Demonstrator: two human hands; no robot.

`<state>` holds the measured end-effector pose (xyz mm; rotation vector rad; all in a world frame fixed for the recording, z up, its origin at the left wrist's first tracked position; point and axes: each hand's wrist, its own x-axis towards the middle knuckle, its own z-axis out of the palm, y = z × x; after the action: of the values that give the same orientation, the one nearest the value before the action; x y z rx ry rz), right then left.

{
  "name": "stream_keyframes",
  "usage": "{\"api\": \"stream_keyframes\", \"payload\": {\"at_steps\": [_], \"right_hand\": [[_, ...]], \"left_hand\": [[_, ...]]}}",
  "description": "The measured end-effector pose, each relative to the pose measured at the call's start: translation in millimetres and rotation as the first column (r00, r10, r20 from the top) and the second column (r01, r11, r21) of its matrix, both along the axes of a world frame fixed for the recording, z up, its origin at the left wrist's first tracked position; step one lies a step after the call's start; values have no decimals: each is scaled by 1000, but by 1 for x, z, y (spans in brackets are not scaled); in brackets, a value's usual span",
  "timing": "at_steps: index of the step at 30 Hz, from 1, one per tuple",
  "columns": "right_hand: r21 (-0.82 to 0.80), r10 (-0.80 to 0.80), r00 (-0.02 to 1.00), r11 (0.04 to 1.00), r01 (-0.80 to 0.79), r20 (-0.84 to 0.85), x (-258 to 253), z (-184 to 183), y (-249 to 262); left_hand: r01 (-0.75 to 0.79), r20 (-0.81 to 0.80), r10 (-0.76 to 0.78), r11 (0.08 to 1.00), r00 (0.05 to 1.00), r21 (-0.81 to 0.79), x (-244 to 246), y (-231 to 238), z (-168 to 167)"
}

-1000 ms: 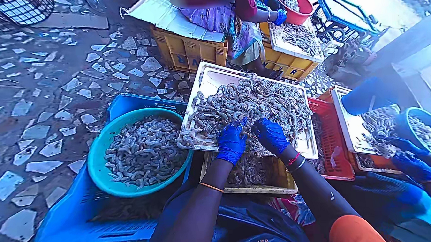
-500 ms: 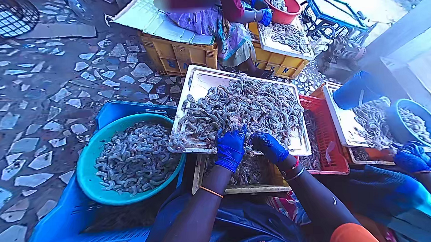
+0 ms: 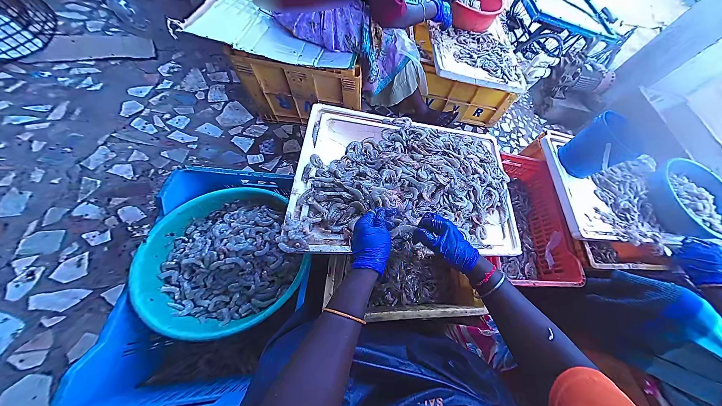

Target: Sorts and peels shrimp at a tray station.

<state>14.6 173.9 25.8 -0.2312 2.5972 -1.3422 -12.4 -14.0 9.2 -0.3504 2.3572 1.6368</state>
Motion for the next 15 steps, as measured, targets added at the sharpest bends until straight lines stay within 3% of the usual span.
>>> {"api": "stream_keyframes", "payload": {"at_steps": [2,5,7,11,15], "right_hand": [[-106,-47,998,993,50,30,-1,0,4],[-252,-102,991,960,122,90,-2,2,3],[-287,-118,985,946,150,124,-2,6,-1],[-125,-51,967,989,84,249,-3,11,3],[4,-60,971,998,61,233,0,13,-1]], "left_hand": [[8,-60,-3,997,998,81,-4,-10,-3],[347,-220,-299,909,929,229,-1,-18,-5],[455,-202,-443,890,874,16,2,-11,-2],[398,-195,-506,819,840,-414,10,-2,6],[347,-246,-547,756,800,-554,16,4,3]]}}
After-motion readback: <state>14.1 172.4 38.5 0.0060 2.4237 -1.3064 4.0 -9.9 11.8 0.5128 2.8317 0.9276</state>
